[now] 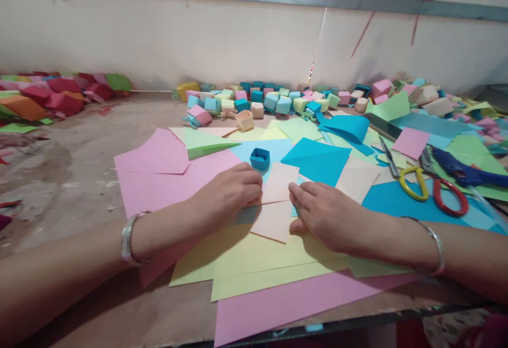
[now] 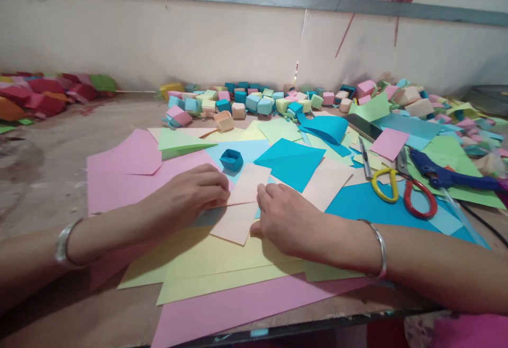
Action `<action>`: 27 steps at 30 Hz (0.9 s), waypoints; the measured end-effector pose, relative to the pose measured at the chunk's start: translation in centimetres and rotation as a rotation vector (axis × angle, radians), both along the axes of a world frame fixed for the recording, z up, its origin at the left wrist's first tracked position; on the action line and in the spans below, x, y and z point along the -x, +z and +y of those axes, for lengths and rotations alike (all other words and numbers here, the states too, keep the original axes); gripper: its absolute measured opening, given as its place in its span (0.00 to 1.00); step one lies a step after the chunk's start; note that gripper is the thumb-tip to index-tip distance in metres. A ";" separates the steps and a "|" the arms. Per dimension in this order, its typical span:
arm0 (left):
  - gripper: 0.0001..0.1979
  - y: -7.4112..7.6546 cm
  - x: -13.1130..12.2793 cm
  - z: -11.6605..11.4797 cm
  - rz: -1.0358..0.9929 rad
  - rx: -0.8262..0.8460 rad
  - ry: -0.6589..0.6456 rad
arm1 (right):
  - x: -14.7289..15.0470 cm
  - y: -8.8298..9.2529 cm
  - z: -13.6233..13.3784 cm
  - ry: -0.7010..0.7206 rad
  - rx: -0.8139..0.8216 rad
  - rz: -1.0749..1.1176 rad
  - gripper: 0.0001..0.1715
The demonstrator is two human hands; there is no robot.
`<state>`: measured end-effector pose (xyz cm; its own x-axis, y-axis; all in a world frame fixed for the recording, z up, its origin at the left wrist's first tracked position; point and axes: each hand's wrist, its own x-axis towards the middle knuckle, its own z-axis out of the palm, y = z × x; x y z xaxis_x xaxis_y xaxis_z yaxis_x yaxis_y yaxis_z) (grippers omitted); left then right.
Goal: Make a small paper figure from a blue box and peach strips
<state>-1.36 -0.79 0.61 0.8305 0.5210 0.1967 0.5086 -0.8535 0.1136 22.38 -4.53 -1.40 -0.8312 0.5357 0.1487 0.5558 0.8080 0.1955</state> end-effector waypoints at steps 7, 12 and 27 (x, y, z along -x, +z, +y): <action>0.14 0.0 -0.9 -0.3 0.200 -0.044 -0.125 | 0.0 0.1 0.0 0.000 0.022 0.008 0.17; 0.15 -0.2 -0.7 0.2 0.239 -0.111 -0.161 | 0.1 0.2 0.0 -0.007 0.020 -0.010 0.18; 0.08 2.0 -0.3 -4.0 0.572 -0.161 0.101 | 0.1 0.2 0.0 -0.013 0.035 -0.042 0.17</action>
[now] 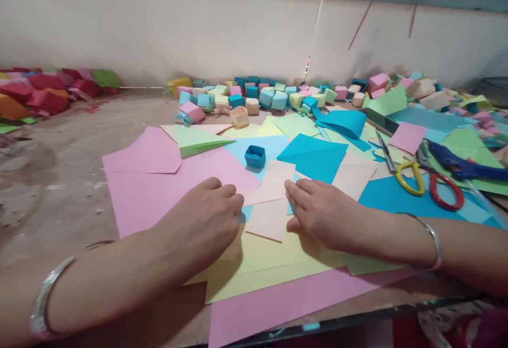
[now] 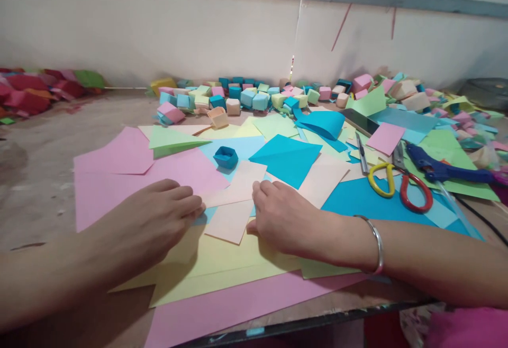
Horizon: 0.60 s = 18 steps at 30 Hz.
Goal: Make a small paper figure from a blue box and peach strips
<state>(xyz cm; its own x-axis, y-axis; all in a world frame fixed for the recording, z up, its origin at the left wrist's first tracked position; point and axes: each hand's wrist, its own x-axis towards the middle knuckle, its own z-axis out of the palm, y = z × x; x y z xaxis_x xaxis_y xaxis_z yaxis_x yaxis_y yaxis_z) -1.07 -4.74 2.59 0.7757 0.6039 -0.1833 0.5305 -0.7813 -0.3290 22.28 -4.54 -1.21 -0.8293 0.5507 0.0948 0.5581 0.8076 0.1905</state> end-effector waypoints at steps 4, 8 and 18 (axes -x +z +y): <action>0.12 0.4 0.4 0.0 0.000 0.019 0.103 | -0.1 -0.3 0.1 -0.003 -0.006 0.032 0.15; 0.11 0.4 0.3 0.8 -0.187 -0.134 0.134 | -0.3 -0.3 0.2 0.018 -0.018 0.040 0.14; 0.19 -2.4 0.0 3.3 -0.542 0.241 0.240 | -0.1 -1.1 0.6 -0.050 -0.178 0.260 0.12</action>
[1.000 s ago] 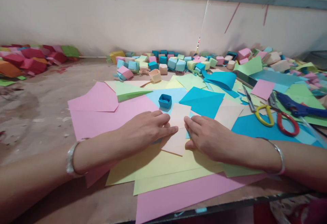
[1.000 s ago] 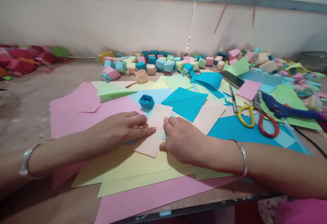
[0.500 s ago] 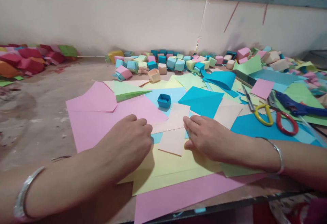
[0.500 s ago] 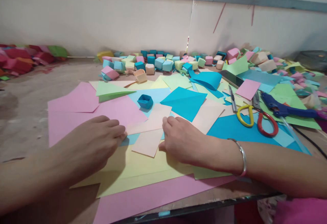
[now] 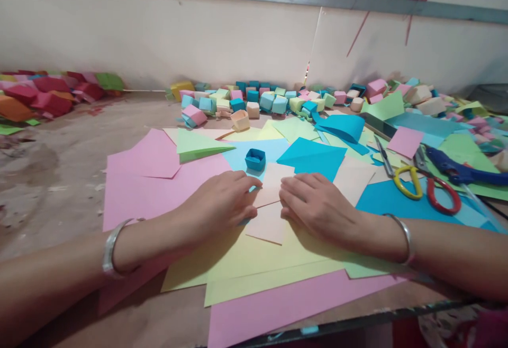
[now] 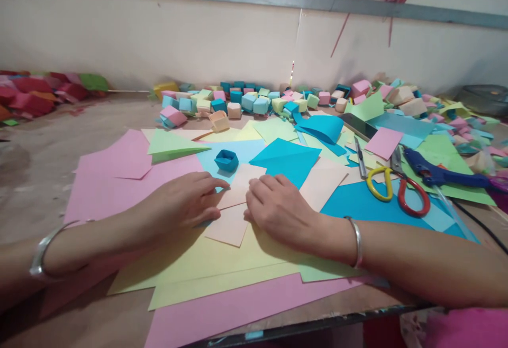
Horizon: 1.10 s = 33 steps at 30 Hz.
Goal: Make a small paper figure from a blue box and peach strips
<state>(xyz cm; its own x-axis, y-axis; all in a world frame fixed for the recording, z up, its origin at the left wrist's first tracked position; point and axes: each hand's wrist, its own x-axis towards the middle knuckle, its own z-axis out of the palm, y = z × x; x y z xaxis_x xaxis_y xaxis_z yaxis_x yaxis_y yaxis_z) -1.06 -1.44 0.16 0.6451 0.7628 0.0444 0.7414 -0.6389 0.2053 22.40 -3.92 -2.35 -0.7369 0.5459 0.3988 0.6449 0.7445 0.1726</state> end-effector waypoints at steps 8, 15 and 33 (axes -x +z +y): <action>0.03 0.6 -0.6 0.3 -0.339 0.171 0.181 | -0.7 -0.7 2.2 -0.028 0.052 0.202 0.12; 0.10 0.1 -0.5 -0.5 -0.504 0.076 0.273 | -1.0 -1.0 2.6 0.016 0.003 0.290 0.12; 0.09 0.8 0.1 0.8 -0.877 0.156 0.269 | -1.8 -0.8 2.7 -0.013 -0.300 0.155 0.09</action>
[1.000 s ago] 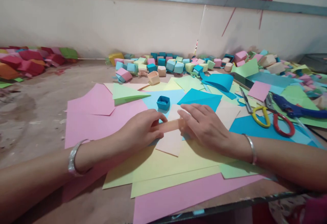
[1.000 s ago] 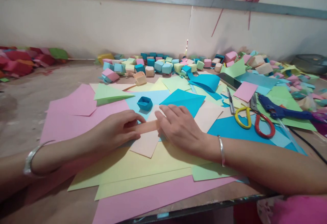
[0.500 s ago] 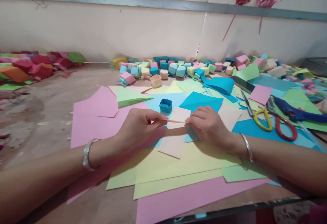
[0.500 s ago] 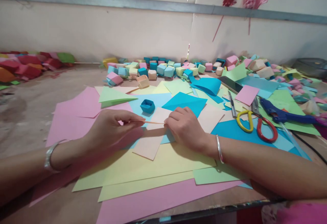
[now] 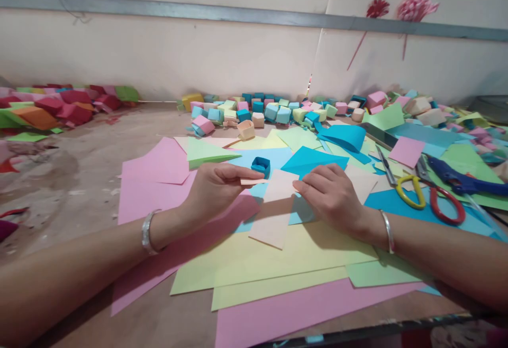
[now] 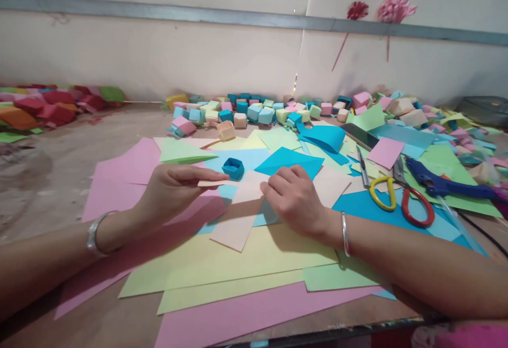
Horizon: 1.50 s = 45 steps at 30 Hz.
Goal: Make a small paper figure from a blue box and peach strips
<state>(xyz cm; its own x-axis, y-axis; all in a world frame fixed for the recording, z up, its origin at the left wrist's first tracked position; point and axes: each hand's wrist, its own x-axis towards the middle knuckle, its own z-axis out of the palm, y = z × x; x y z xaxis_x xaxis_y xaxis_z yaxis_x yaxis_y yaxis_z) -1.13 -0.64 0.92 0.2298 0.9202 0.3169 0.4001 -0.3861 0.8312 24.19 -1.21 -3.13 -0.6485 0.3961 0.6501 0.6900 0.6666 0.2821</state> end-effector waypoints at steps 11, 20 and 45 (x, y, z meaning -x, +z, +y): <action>0.08 -0.3 0.2 0.2 0.222 -0.078 -0.005 | -0.1 0.0 0.2 -0.045 -0.045 -0.035 0.09; 0.07 -0.1 0.3 0.3 0.263 -0.059 0.014 | -0.1 0.0 0.5 -0.019 0.117 0.095 0.13; 0.06 0.2 0.4 1.0 0.278 0.328 -0.119 | 0.0 0.4 0.9 0.067 0.984 0.726 0.14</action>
